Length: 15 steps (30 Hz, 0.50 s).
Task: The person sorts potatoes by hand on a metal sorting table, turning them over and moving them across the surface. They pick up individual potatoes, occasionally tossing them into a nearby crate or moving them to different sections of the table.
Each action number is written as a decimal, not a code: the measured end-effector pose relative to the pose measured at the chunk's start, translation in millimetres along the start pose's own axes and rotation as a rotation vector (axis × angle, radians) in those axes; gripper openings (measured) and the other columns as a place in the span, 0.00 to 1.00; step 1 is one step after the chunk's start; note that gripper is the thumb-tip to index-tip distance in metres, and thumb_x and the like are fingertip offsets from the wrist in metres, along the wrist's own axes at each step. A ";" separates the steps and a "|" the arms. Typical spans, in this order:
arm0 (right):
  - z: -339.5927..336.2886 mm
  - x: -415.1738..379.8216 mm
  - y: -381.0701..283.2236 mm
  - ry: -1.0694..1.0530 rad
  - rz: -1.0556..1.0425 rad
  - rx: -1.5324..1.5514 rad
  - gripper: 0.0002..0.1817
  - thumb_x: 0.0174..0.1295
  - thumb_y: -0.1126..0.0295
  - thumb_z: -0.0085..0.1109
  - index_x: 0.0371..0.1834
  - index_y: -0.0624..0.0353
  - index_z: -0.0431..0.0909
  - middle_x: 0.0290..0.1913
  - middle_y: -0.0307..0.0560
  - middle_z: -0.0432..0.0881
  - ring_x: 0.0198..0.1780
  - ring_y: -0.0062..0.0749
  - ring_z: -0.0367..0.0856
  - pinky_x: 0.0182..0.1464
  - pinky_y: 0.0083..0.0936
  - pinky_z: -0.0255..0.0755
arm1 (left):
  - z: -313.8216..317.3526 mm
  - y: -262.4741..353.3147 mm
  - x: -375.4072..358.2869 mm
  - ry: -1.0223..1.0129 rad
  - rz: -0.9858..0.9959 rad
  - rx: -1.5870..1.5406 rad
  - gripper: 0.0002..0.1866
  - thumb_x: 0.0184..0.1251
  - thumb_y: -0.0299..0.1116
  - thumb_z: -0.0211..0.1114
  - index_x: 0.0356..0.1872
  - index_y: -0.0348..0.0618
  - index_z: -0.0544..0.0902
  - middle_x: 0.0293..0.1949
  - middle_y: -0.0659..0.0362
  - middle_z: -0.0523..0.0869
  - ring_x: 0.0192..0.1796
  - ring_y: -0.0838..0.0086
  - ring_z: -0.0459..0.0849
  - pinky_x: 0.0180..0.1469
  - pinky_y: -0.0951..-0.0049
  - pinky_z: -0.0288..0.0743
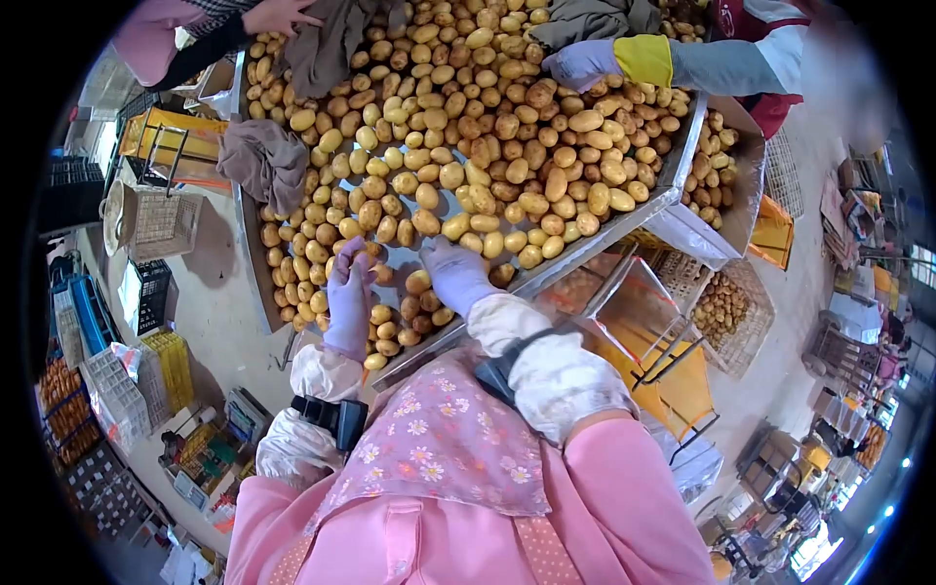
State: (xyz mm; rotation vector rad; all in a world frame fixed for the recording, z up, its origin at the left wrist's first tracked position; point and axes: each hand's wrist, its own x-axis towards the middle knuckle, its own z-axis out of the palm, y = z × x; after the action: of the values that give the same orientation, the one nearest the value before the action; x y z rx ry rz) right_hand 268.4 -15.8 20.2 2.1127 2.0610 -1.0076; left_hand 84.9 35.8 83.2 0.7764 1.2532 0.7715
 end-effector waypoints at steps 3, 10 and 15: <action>-51.9 -45.1 -19.0 0.061 0.255 1.023 0.18 0.78 0.65 0.49 0.68 0.54 0.74 0.66 0.49 0.79 0.58 0.40 0.85 0.59 0.38 0.79 | 25.4 -15.8 -3.8 -0.047 0.363 0.303 0.18 0.80 0.28 0.56 0.67 0.36 0.76 0.51 0.59 0.85 0.46 0.77 0.82 0.51 0.75 0.76; -29.5 -164.5 65.0 0.226 0.351 2.028 0.22 0.78 0.61 0.53 0.69 0.59 0.72 0.53 0.42 0.79 0.51 0.26 0.79 0.50 0.26 0.77 | 103.9 -6.7 -51.4 -0.932 0.556 0.651 0.30 0.75 0.38 0.61 0.75 0.38 0.71 0.70 0.37 0.75 0.74 0.46 0.73 0.76 0.56 0.65; -6.5 -293.1 217.7 0.265 0.603 -0.240 0.23 0.77 0.59 0.57 0.71 0.55 0.76 0.69 0.53 0.78 0.67 0.45 0.79 0.69 0.38 0.72 | 78.7 44.4 66.4 -0.435 0.453 1.325 0.15 0.65 0.30 0.64 0.52 0.43 0.86 0.60 0.48 0.84 0.62 0.52 0.82 0.63 0.56 0.77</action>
State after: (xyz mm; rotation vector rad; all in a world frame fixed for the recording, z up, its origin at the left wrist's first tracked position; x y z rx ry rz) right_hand 491.7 -300.7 68.5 2.5776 1.3602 -0.3976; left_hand 168.7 108.8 97.9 2.2125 1.0871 -0.0295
